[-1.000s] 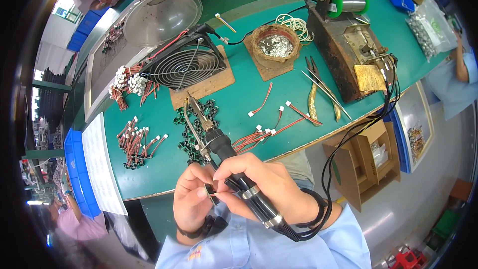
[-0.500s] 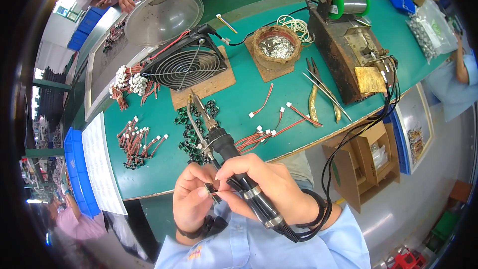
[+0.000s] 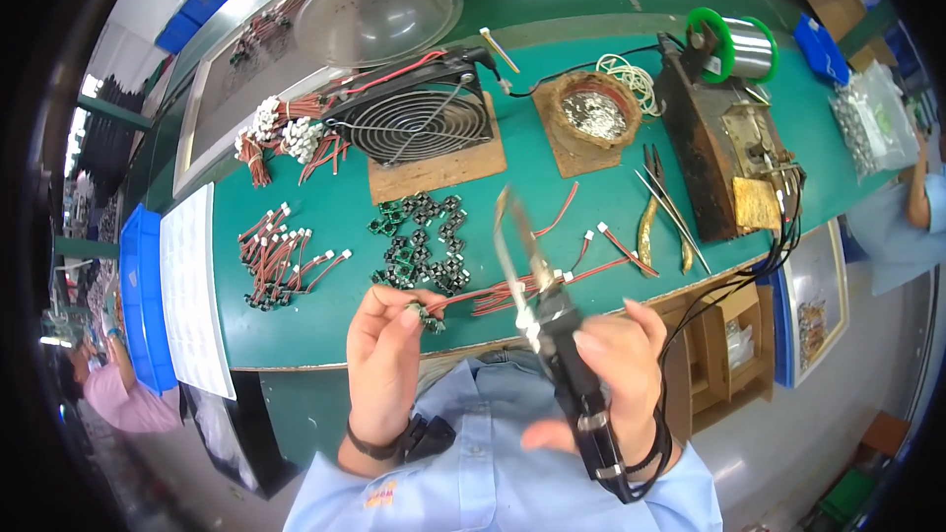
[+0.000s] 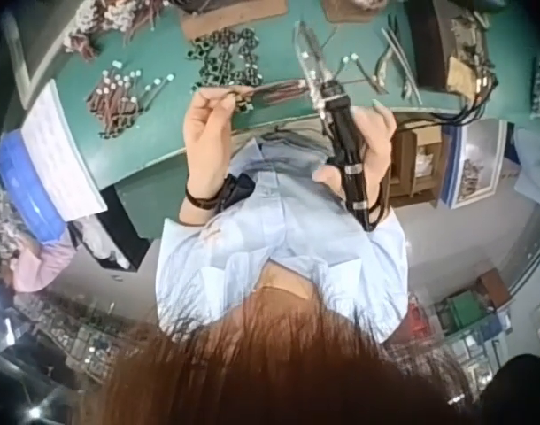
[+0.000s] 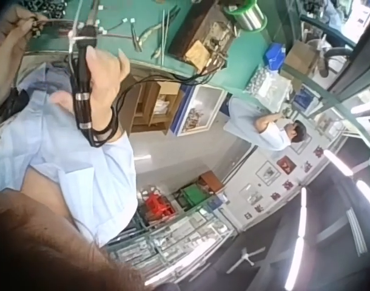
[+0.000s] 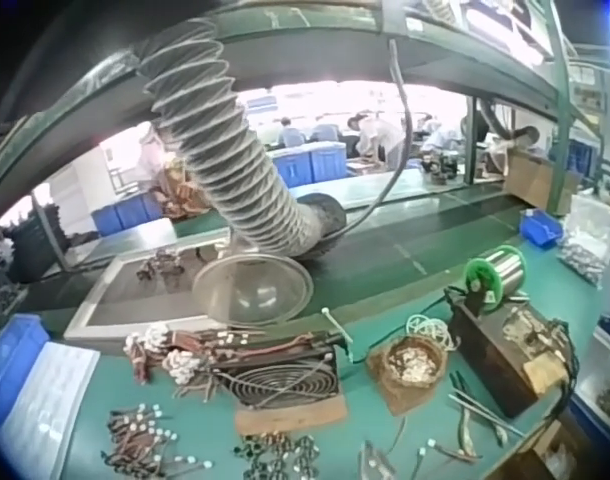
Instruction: The person picks up a circuit board and a wire, joins them using a soldering iron, and sets the assembly down before repeating the process with another unit.
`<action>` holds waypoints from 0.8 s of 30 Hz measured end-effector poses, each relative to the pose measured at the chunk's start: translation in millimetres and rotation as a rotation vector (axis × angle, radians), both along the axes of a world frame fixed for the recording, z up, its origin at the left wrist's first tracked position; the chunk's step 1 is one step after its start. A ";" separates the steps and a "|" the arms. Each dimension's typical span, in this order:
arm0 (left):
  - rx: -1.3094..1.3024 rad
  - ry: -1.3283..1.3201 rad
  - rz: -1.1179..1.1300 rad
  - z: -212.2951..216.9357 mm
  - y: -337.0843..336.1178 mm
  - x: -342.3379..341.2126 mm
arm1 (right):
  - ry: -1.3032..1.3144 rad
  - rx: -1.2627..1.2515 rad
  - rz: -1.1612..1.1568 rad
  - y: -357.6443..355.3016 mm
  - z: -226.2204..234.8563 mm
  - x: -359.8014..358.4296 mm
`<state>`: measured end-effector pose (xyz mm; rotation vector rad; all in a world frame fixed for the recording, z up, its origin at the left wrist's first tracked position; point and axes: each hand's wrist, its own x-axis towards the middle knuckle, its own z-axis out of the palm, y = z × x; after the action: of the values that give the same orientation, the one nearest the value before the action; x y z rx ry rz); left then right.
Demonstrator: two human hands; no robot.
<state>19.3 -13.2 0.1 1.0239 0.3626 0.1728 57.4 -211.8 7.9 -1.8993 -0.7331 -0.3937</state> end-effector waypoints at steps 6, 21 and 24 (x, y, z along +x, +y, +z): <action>0.025 -0.014 0.075 -4.3 0.2 2.1 | -0.020 -0.231 0.174 -6.7 -7.6 -17.8; 0.110 -0.076 0.098 -4.4 -1.3 -0.9 | -0.031 -0.227 0.206 -0.8 -10.6 -21.2; 0.124 -0.077 0.099 -5.0 -1.6 -1.5 | -0.032 -0.242 0.204 -1.3 -10.0 -21.2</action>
<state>17.8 -14.7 -4.9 1.1185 0.3357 0.3266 36.1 -213.1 -2.1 -2.0216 -1.0238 -0.2146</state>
